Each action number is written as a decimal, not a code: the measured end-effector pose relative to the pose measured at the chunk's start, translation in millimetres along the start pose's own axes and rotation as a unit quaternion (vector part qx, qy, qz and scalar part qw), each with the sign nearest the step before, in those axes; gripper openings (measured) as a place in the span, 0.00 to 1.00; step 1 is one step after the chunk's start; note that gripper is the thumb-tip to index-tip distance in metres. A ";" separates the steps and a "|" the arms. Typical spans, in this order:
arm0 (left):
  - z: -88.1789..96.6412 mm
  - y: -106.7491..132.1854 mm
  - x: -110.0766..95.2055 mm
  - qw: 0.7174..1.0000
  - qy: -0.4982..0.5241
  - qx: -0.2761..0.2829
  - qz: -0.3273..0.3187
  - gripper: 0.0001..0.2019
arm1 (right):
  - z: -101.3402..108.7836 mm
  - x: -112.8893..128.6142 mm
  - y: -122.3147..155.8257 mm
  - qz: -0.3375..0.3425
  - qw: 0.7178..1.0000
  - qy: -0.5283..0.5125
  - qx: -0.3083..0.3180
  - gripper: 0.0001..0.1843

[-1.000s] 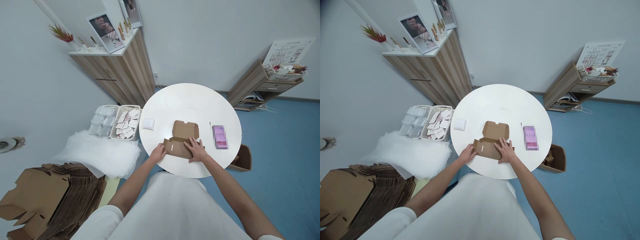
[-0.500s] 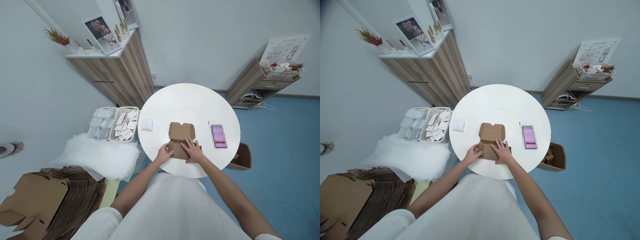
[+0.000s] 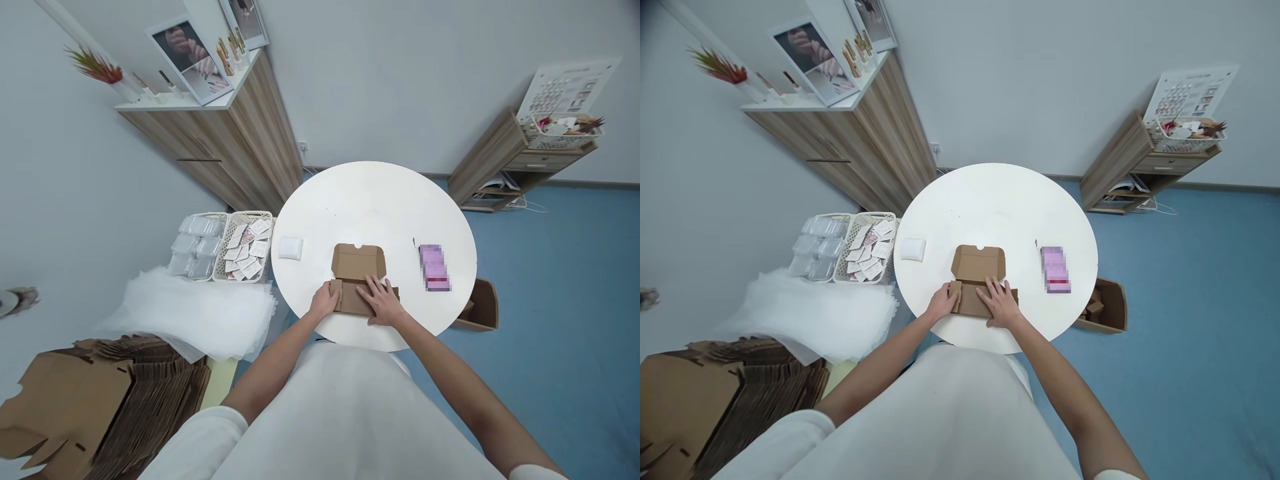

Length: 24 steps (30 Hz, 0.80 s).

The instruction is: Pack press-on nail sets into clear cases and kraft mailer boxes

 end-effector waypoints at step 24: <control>0.4 -7.6 0.4 0.996 -0.079 -0.034 0.002 0.16 | -8.5 -4.7 33.9 -0.261 0.931 -0.203 -0.158 0.42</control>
Point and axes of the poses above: each hand's wrist, its own y-axis away from the middle knuckle, its own z-axis out of the back of the hand, x = y × z, the point moved 1 cm from there along -y, towards the middle knuckle, and after that the axes turned 2 degrees about z, right-handed, at the moved point
